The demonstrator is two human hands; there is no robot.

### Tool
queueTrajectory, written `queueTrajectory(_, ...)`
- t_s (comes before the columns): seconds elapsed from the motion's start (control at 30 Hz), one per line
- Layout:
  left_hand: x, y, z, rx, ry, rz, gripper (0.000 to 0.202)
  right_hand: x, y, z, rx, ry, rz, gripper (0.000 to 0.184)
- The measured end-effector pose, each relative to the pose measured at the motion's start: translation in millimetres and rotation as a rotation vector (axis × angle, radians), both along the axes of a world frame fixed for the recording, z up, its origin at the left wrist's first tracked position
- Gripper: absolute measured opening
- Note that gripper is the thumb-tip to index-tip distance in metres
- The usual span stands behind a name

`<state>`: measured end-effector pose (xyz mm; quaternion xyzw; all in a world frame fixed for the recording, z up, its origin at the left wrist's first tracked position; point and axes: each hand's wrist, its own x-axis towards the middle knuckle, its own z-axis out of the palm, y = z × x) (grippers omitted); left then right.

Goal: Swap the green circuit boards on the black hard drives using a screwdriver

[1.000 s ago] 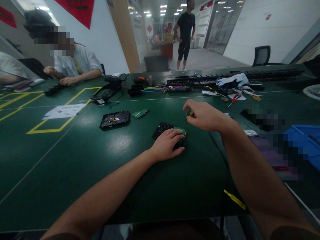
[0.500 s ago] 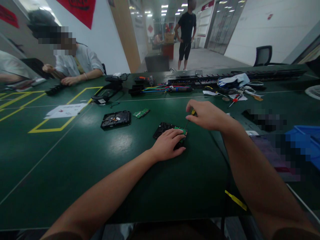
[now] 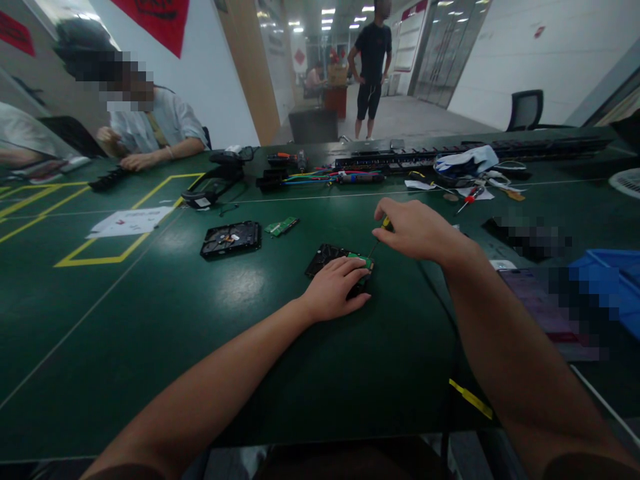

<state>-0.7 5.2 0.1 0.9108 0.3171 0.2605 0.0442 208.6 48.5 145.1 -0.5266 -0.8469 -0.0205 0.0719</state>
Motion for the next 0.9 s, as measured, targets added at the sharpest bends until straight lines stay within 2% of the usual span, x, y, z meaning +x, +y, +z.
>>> queueTrajectory(0.17, 0.0, 0.9, -1.7, -0.012, 0.004, 0.001, 0.049, 0.7, 2.0, -2.4, 0.001, 0.018, 0.005, 0.031)
queueTrajectory(0.4, 0.0, -0.1, 0.1, -0.004, -0.003, -0.004, 0.049, 5.7, 8.0, -3.5, -0.091, 0.137, 0.250, 0.025)
queueTrajectory(0.53, 0.1, -0.8, 1.3, 0.011, 0.003, 0.004, 0.048, 6.0, 7.9, -2.1, -0.136, 0.154, 0.291, 0.029)
queueTrajectory(0.63, 0.3, -0.7, 1.1, 0.013, 0.005, 0.002, 0.049, 5.2, 7.1, -1.9, -0.119, 0.148, 0.259, 0.031)
queueTrajectory(0.9, 0.1, -1.3, 1.7, -0.002, -0.005, 0.000, 0.048, -1.6, 1.2, -0.8, 0.005, 0.015, -0.020, 0.040)
